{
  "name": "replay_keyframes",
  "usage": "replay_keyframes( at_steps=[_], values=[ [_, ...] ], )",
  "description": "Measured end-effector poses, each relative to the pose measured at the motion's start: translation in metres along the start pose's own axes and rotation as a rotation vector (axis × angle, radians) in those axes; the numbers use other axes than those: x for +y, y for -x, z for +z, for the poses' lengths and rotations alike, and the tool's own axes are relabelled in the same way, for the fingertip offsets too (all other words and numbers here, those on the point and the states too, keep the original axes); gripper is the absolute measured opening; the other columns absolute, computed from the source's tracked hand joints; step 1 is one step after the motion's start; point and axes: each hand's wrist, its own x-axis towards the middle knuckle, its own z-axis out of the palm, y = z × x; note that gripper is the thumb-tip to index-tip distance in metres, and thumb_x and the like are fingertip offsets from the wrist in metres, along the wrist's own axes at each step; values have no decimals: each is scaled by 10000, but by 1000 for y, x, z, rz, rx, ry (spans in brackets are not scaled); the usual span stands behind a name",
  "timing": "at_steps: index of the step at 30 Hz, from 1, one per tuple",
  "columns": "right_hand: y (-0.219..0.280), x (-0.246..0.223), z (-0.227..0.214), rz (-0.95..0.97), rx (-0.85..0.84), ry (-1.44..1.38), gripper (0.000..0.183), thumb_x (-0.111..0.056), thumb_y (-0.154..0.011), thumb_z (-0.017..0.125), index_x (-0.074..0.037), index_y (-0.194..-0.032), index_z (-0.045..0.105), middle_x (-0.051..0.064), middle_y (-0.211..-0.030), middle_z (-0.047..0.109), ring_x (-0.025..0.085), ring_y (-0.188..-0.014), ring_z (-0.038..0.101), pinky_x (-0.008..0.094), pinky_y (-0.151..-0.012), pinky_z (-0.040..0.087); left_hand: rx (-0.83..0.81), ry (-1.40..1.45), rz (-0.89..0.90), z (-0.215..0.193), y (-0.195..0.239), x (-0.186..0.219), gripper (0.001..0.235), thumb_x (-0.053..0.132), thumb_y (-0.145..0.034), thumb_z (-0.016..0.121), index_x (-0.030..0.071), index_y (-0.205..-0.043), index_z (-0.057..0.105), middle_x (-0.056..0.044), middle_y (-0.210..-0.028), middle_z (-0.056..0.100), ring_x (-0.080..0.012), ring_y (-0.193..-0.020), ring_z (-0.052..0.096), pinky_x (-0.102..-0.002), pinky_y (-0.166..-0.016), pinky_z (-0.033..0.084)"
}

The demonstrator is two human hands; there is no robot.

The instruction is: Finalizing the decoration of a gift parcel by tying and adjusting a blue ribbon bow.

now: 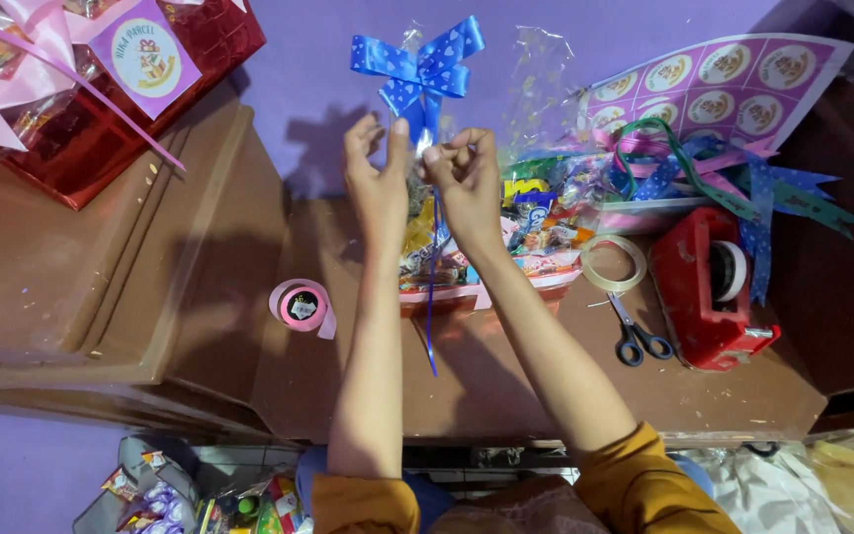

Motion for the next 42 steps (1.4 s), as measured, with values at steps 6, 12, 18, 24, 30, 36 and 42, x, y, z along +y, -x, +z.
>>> replay_keyframes(
  at_steps=[6, 12, 18, 24, 30, 36, 42],
  values=[
    [-9, 24, 9, 96, 52, -96, 277, -86, -1011, 657, -119, -1123, 406, 46, -873, 699, 95, -703, 681, 196, -617, 565, -107, 17, -117, 7, -30, -33, 200, 323, -913, 774, 134, -973, 754, -74, -853, 763, -209, -794, 758, -352, -716, 608],
    [-13, 35, 13, 112, 95, -87, 276, -95, -993, 673, -131, -1098, 420, 48, -813, 701, 85, -624, 640, 173, -523, 490, -108, 29, -106, 14, -36, -48, 94, 257, -908, 740, 185, -849, 754, 16, -681, 704, -76, -668, 626, -284, -663, 548],
    [-21, 41, 15, 142, 159, -58, 254, -117, -981, 686, -114, -1066, 446, 59, -736, 690, 85, -539, 579, 191, -445, 421, -135, 114, -135, 11, -33, -26, 89, 229, -923, 728, 176, -853, 745, 11, -684, 709, -73, -664, 643, -264, -668, 558],
    [-25, 20, 23, 191, 257, 28, 269, -160, -931, 731, -108, -1001, 477, 47, -650, 675, 77, -458, 554, 190, -399, 377, -171, 129, -116, 9, -31, -8, 97, 214, -934, 709, 170, -852, 736, 4, -684, 703, -75, -658, 628, -263, -664, 555],
    [-25, -8, 30, 228, 299, 146, 283, -184, -860, 788, -78, -874, 526, 97, -579, 678, 125, -362, 572, 224, -309, 399, -157, 125, -87, 11, -33, -15, 111, 208, -956, 690, 144, -874, 727, 9, -702, 682, -82, -674, 593, -272, -663, 539],
    [-22, -14, 24, 170, 265, 320, 280, -247, -841, 829, -71, -814, 612, 80, -491, 632, 143, -313, 558, 240, -315, 401, -143, 145, -105, 14, -37, -27, 99, 223, -955, 703, 146, -899, 730, -4, -739, 698, -81, -709, 603, -260, -677, 572],
    [13, -14, 13, -496, 57, 952, 345, -68, -1004, 589, -140, -1323, 697, 175, -1214, 657, 301, -810, 680, 383, -709, 556, -135, 129, -90, 19, -36, -28, 102, 230, -959, 711, 153, -898, 736, -17, -768, 731, -88, -745, 626, -291, -695, 579]
  ],
)
